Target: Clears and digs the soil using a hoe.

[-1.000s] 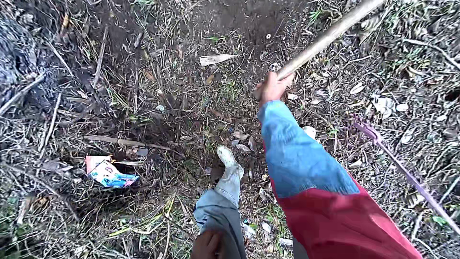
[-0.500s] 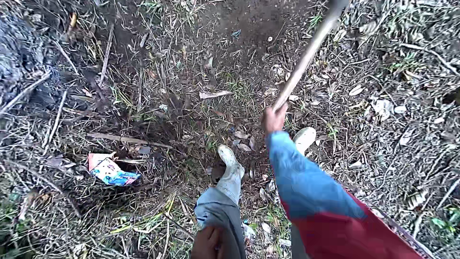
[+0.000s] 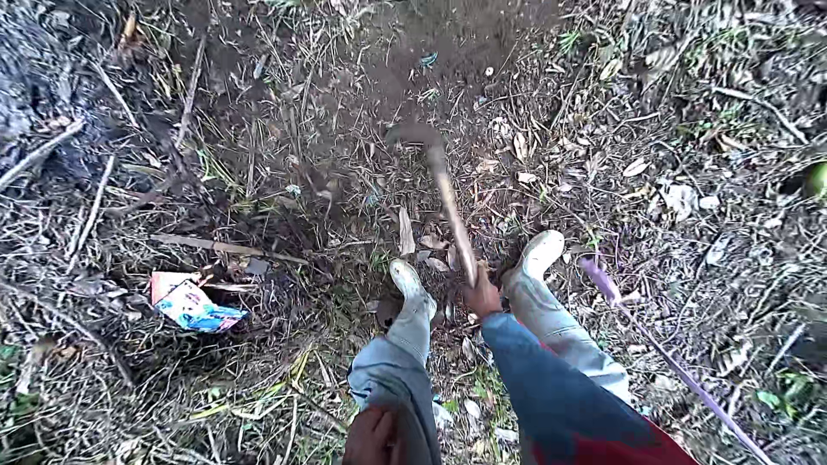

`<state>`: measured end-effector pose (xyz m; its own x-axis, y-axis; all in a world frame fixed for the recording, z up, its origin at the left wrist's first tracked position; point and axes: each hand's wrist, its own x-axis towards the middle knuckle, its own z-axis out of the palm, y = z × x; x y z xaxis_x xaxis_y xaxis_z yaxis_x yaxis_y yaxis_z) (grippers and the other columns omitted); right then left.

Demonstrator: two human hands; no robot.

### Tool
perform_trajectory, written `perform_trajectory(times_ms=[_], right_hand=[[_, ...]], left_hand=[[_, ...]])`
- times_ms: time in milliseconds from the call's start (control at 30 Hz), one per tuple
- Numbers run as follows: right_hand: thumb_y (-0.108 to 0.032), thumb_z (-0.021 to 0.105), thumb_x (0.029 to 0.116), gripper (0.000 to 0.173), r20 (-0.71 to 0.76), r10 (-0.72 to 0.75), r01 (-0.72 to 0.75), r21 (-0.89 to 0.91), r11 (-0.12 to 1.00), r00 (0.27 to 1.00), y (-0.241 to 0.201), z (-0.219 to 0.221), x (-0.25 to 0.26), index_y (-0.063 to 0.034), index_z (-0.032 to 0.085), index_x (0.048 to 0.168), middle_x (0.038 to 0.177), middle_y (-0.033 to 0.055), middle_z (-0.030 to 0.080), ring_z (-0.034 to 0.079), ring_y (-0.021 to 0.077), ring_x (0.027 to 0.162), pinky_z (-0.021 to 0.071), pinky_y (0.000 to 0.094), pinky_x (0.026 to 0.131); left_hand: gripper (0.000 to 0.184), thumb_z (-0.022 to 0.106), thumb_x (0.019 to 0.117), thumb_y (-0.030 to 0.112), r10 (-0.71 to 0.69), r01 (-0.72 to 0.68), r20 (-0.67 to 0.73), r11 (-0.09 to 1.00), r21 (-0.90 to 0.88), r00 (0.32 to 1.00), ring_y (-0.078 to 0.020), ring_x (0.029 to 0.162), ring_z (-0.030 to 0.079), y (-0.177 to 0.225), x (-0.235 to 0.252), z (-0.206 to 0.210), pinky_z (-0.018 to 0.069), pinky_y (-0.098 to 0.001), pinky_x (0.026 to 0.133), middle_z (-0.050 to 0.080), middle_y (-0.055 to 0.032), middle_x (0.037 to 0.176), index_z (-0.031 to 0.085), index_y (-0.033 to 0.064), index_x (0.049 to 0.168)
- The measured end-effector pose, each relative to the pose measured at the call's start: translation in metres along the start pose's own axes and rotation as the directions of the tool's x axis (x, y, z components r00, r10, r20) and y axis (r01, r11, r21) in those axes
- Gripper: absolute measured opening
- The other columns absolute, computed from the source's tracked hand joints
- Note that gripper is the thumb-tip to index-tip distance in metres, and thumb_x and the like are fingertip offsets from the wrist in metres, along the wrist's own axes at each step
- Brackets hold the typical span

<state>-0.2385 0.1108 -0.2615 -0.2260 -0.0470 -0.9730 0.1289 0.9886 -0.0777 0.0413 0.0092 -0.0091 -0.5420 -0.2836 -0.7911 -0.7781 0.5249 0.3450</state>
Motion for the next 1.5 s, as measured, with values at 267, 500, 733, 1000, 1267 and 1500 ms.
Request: perform_trajectory(times_ms=[267,500,733,1000,1267,1500], right_hand=[[-0.015,0.066,0.0925,0.085,-0.487,0.071,0.429,0.822,0.374,0.870,-0.160,-0.074,0.091,-0.0150,0.009,0.156,0.090,0.0163,0.060,0.062,0.0242,0.053,0.0591,0.0461,0.050],[-0.029,0.067,0.0960,0.077,0.124,0.075,-0.062,-0.105,0.993,0.989,0.031,0.053,-0.005,-0.0119,0.028,0.160,0.119,0.0265,0.070,0.069,0.0453,0.109,0.0542,0.0653,0.093],[-0.017,0.068,0.0911,0.082,-0.347,0.087,0.150,0.602,0.784,0.934,-0.073,-0.038,0.008,-0.0019,0.021,0.157,0.113,0.0264,0.065,0.069,0.0358,0.085,0.0593,0.0547,0.075],[-0.029,0.065,0.0975,0.080,0.073,-0.045,0.041,0.061,0.997,0.996,0.022,0.067,-0.011,-0.0050,0.023,0.161,0.119,0.0311,0.067,0.070,0.0458,0.104,0.0551,0.0658,0.092],[-0.030,0.066,0.0958,0.079,-0.019,0.154,-0.156,-0.119,0.981,0.988,0.013,0.039,-0.113,-0.0119,0.026,0.162,0.118,0.0245,0.071,0.072,0.0430,0.103,0.0560,0.0644,0.089],[-0.019,0.073,0.0899,0.094,-0.213,0.106,-0.101,0.033,0.994,0.971,-0.075,-0.064,-0.146,-0.0136,0.015,0.164,0.127,0.0246,0.068,0.070,0.0411,0.110,0.0556,0.0604,0.095]], left_hand=[[0.033,0.058,0.0919,0.032,0.017,-0.017,-0.052,1.000,-0.007,0.998,-0.0319,0.094,0.073,-0.004,-0.006,0.005,0.0584,-0.0536,0.084,0.075,-0.0140,0.100,0.079,0.0092,0.103],[0.033,0.062,0.0900,0.031,-0.008,0.008,-0.007,1.000,-0.015,1.000,-0.0375,0.099,0.072,-0.001,0.003,-0.002,0.0572,-0.0580,0.087,0.075,-0.0182,0.104,0.078,0.0059,0.106],[0.036,0.059,0.0896,0.036,0.017,-0.017,-0.003,1.000,0.006,1.000,-0.0347,0.097,0.073,-0.002,-0.006,0.002,0.0582,-0.0565,0.085,0.075,-0.0153,0.104,0.078,0.0092,0.105],[0.035,0.058,0.0914,0.034,0.063,-0.064,-0.081,0.998,-0.012,0.995,-0.0344,0.095,0.074,0.001,0.001,0.001,0.0592,-0.0562,0.083,0.076,-0.0147,0.100,0.078,0.0081,0.102],[0.030,0.065,0.0867,0.028,0.047,-0.048,-0.025,0.998,-0.033,0.999,-0.0376,0.097,0.073,0.000,0.012,-0.011,0.0583,-0.0578,0.085,0.075,-0.0175,0.101,0.077,0.0060,0.102],[0.039,0.060,0.0959,0.032,-0.094,0.105,0.207,0.993,-0.045,0.974,-0.0360,0.117,0.067,-0.002,0.039,-0.048,0.0532,-0.0553,0.100,0.070,-0.0182,0.125,0.072,0.0100,0.125]])
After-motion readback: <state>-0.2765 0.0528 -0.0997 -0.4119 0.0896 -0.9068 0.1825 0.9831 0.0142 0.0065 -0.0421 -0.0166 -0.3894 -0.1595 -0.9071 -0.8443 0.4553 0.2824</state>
